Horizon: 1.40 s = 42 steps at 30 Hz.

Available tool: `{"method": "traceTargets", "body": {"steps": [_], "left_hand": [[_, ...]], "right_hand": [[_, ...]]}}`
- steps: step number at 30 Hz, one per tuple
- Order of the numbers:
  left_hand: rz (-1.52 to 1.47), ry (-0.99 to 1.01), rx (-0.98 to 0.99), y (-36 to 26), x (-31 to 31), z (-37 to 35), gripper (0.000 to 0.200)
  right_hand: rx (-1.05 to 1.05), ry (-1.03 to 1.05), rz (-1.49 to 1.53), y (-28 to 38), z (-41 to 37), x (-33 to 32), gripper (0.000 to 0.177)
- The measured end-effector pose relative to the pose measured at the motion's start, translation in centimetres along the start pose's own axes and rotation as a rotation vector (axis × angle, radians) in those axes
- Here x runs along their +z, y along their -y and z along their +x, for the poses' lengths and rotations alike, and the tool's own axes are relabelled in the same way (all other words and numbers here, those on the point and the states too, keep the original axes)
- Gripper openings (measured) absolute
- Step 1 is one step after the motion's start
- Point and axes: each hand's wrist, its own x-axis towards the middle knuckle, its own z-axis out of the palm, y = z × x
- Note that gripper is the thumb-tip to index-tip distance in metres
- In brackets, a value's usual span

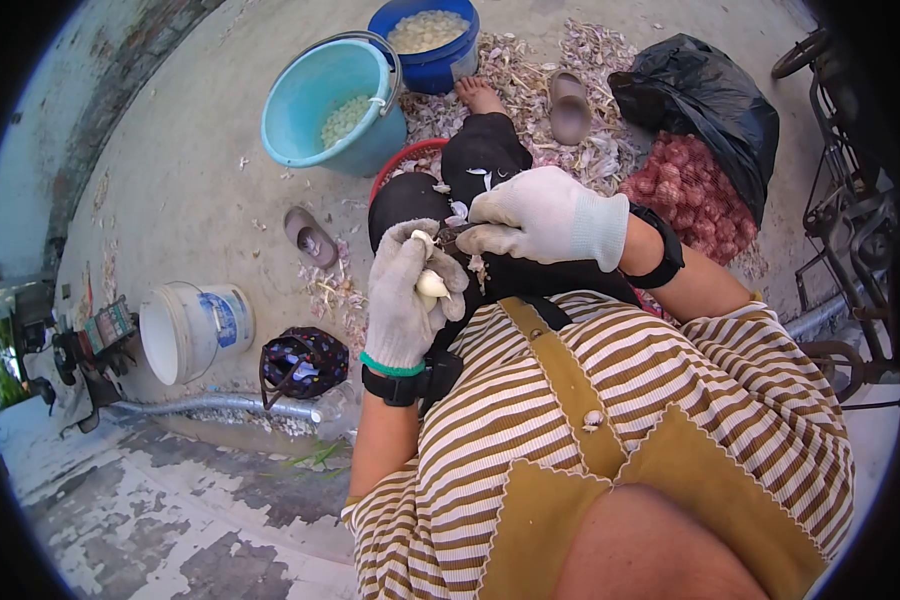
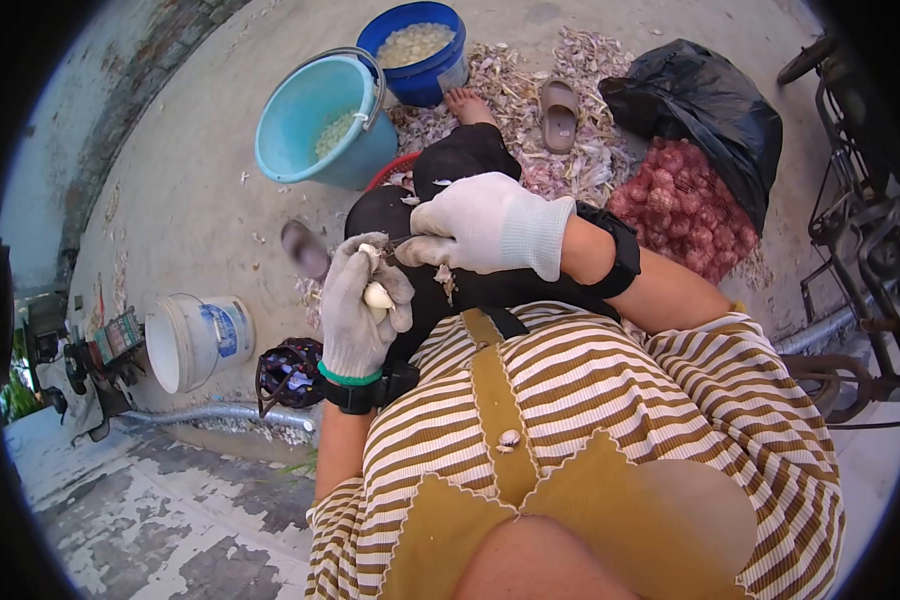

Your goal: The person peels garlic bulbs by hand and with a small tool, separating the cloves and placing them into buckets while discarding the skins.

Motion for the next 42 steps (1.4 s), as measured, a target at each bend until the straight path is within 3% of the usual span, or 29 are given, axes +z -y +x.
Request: {"method": "traceTargets", "body": {"steps": [3, 10, 16, 21, 27, 30, 34, 36, 42], "left_hand": [[-0.03, 0.045, -0.016, 0.2, 0.5, 0.1, 0.025], [-0.02, 0.108, -0.03, 0.5, -0.2, 0.2, 0.026], [-0.06, 0.0, 0.042, 1.0, -0.5, 0.7, 0.02], [0.032, -0.206, 0.092, 1.5, 0.7, 1.2, 0.019], [0.122, -0.213, 0.063, 1.0, 1.1, 1.0, 0.016], [0.036, -0.327, 0.128, 1.7, 1.8, 1.6, 0.017], [0.126, -0.295, 0.097, 1.2, 1.5, 1.3, 0.019], [0.155, -0.33, 0.137, 1.4, 1.4, 1.4, 0.019], [0.079, -0.345, 0.165, 0.9, 2.3, 0.8, 0.015]], "right_hand": [[-0.029, -0.041, -0.168, -0.1, 0.0, 0.6, 0.037], [-0.027, -0.073, -0.098, -0.6, 0.5, 0.9, 0.036], [-0.009, -0.055, -0.211, 0.0, 0.0, 0.8, 0.033], [-0.074, -0.11, -0.361, 0.0, 0.4, 1.6, 0.031], [0.009, -0.018, -0.403, 1.2, 1.0, 1.3, 0.029], [0.009, -0.032, -0.408, 1.8, 0.8, 0.9, 0.022], [0.012, -0.039, -0.394, 2.1, 0.8, 0.6, 0.02], [-0.008, -0.015, -0.438, 1.9, 1.0, 0.6, 0.028], [-0.046, -0.069, -0.385, 1.7, 1.0, 0.7, 0.023]]}}
